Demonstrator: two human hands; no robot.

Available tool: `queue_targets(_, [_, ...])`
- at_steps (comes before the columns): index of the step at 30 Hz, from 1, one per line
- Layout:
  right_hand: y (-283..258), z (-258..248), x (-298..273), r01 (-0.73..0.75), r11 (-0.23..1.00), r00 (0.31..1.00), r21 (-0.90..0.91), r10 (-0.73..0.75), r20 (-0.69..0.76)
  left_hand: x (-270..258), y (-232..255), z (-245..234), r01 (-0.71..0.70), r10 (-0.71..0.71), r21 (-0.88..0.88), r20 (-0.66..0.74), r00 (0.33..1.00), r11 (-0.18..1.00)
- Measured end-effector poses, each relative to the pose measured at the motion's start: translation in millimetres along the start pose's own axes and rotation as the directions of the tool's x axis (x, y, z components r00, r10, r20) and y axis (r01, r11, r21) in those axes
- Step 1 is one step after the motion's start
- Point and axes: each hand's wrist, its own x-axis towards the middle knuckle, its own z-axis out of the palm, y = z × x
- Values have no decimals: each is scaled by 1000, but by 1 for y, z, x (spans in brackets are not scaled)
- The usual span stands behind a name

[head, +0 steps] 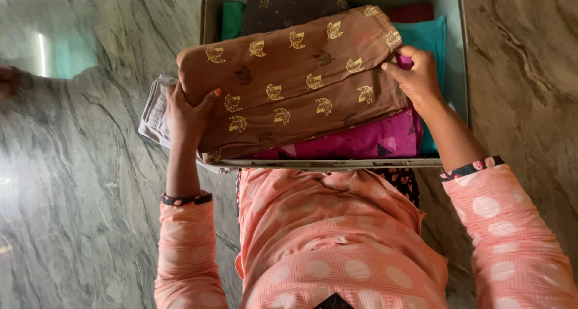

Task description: The person folds a brown patterned cloth and places it into an open suitcase. They then fold a white cloth and place it on top of the brown one inside the suitcase.

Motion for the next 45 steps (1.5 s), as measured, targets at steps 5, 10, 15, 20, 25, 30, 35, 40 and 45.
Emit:
queue_targets(5, [0, -1, -2, 73, 989, 996, -132, -79, -39, 0, -18, 8, -241, 232, -82, -98, 968, 967])
queue_targets(10, [0, 0, 0, 107, 993, 993, -56, -109, -32, -11, -11, 3, -304, 274, -211, -160, 948, 929])
queue_targets(15, [3, 0, -2, 51, 996, 999, -72, -52, -16, -28, 27, -14, -306, 273, -692, -162, 948, 653])
queue_targets(20, [-57, 9, -21, 340, 811, 917, -477, -397, -21, -47, 77, -26, -196, 237, -897, -106, 966, 397])
queue_targets(25, [-170, 61, -78, 134, 982, 913, 136, -175, 369, -66, 124, -25, -378, 451, -785, -142, 881, 491])
queue_targets(30, [-182, 77, -74, 305, 943, 918, 132, -328, 224, -107, 183, -4, -441, 592, -759, -91, 801, 480])
queue_targets(35, [-145, 80, -58, 275, 892, 948, 359, -314, 54, -117, 182, 31, -358, 599, -852, -67, 798, 381])
queue_targets(40, [-166, 59, -46, 99, 924, 995, 369, -101, -13, -119, 145, 63, -141, 520, -976, -34, 854, 167])
queue_targets(45, [-222, 46, -19, 404, 837, 906, 370, -421, -39, -92, 73, 84, -68, 75, -960, -49, 996, 273])
